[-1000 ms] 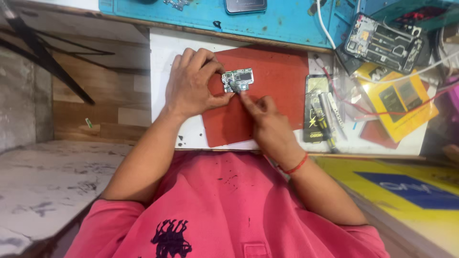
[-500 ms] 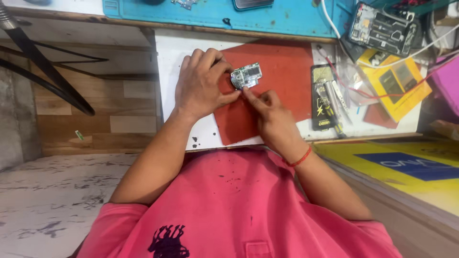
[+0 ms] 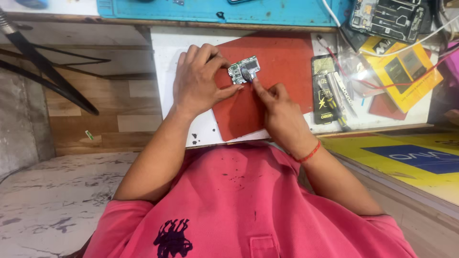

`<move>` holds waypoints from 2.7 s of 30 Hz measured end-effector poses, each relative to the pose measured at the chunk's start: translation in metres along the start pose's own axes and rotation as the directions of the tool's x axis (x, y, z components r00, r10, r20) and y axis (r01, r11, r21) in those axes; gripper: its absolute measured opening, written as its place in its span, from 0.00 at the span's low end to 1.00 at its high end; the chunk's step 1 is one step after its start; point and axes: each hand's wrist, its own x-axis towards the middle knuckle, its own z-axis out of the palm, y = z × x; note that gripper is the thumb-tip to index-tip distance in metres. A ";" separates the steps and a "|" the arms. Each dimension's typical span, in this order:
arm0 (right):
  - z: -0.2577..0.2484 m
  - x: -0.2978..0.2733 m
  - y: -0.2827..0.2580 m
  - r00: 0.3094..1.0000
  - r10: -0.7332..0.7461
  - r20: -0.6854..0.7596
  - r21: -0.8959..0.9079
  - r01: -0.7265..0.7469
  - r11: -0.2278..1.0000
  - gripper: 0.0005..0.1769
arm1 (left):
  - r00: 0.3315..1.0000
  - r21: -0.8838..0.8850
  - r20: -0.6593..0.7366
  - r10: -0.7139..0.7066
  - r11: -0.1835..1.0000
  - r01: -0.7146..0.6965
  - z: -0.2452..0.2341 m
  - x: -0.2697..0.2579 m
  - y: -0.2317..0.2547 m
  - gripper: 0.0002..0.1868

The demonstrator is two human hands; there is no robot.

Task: The person uses a purple toothbrush to scrub a small electronic circuit board placed on a red mat. They repeatedly rub the brush over the board's surface, focusing on specific areas, while holding the board steady with their other hand.

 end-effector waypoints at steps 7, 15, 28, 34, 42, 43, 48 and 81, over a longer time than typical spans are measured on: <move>0.004 0.006 -0.002 1.000 -0.014 0.002 -0.075 0.014 0.997 0.34 | 1.000 0.008 0.005 -0.005 1.000 0.005 -0.002 0.004 0.001 0.25; -0.009 0.007 -0.005 0.995 -0.082 -0.065 -0.053 0.079 0.996 0.35 | 1.000 0.015 0.006 -0.004 1.000 0.004 0.001 0.003 -0.001 0.26; -0.001 -0.005 -0.005 1.000 -0.019 -0.021 -0.044 0.018 0.999 0.36 | 1.000 -0.037 0.020 -0.016 0.999 0.017 0.001 -0.007 -0.005 0.27; -0.008 0.005 -0.015 1.000 -0.009 0.016 -0.043 0.010 0.999 0.36 | 1.000 -0.010 0.018 -0.014 1.000 0.015 0.000 -0.006 -0.002 0.26; 0.001 0.004 -0.011 0.999 -0.033 -0.005 0.028 0.033 0.999 0.35 | 1.000 0.000 0.009 -0.012 1.000 0.012 -0.004 -0.006 0.001 0.25; 0.000 0.006 -0.008 1.000 0.014 -0.026 0.035 -0.013 0.999 0.33 | 1.000 -0.012 0.014 -0.013 1.000 0.013 -0.001 0.000 -0.001 0.26; 0.002 0.002 -0.007 0.999 -0.025 -0.031 0.021 0.026 0.999 0.35 | 1.000 0.019 -0.004 -0.006 1.000 0.006 0.001 -0.005 0.000 0.25; -0.008 0.012 0.013 0.994 -0.058 -0.092 -0.164 0.042 0.986 0.31 | 1.000 0.028 0.005 -0.009 1.000 0.008 0.002 0.004 0.006 0.27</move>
